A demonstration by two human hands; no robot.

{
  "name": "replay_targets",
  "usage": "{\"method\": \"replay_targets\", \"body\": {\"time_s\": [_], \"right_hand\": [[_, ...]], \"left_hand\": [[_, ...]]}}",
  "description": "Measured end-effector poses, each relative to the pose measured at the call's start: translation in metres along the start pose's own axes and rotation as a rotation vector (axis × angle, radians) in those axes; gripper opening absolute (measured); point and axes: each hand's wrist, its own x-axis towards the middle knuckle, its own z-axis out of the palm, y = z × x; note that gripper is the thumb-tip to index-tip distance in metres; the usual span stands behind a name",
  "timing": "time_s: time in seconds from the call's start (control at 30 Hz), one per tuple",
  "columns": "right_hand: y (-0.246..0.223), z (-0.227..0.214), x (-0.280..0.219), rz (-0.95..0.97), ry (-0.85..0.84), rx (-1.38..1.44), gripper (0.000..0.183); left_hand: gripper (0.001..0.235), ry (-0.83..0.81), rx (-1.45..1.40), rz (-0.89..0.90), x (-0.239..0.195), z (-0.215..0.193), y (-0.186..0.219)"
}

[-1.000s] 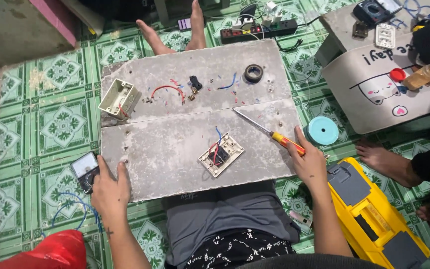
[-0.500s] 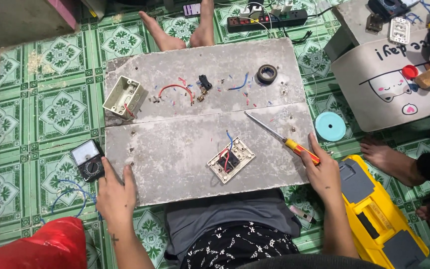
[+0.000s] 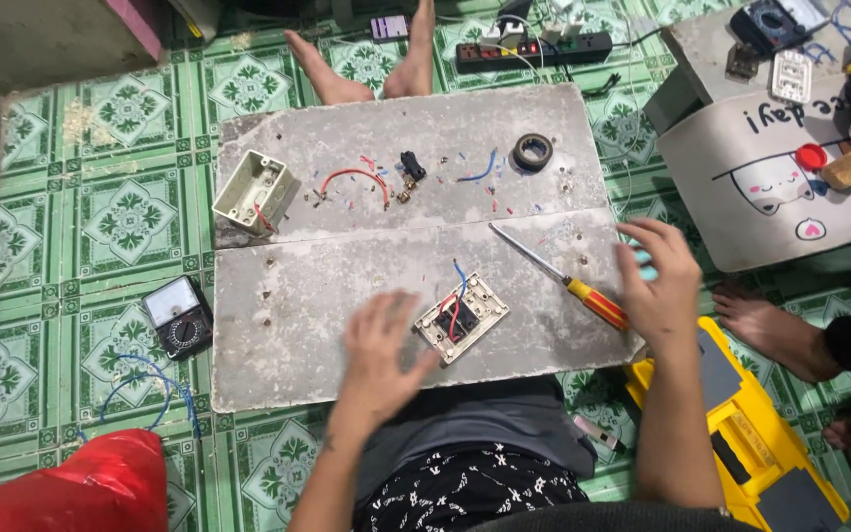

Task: The person sits on the floor and uses a screwdriver to tighten screws on a small electrical component, likely a switch or socket. They manipulate red and blue wires, connecting them to the terminals of the component.

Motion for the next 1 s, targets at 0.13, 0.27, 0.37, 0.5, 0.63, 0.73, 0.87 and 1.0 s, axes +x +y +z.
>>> {"method": "replay_targets", "body": {"time_s": [0.13,0.27,0.37,0.5,0.63,0.73,0.87,1.0], "right_hand": [[-0.029,0.066,0.064,-0.2,-0.042,0.108,0.023],[-0.046,0.13,0.121,-0.401,-0.268,0.007,0.021],[-0.051,0.172,0.15,-0.336,-0.426,-0.11,0.026],[-0.049,0.217,0.179,-0.211,-0.568,-0.169,0.023],[-0.034,0.232,0.182,-0.193,-0.53,-0.141,0.02],[-0.02,0.246,0.182,-0.419,-0.44,-0.08,0.013],[-0.044,0.222,0.178,-0.246,-0.501,-0.083,0.016],[-0.059,0.208,0.168,-0.211,-0.537,-0.249,0.017]], "left_hand": [[0.103,0.0,0.013,0.086,0.012,0.02,0.021],[0.1,-0.073,0.062,0.053,0.022,0.02,0.017],[0.097,-0.143,0.089,0.043,0.03,0.023,0.006],[0.093,-0.268,0.151,0.112,0.054,0.007,0.0],[0.085,-0.363,0.116,0.193,0.085,-0.015,-0.003],[0.082,-0.45,0.093,0.276,0.108,-0.016,-0.017],[0.09,-0.55,-0.025,0.283,0.145,-0.019,-0.028],[0.087,-0.399,-0.094,0.241,0.152,-0.029,-0.029]]}}
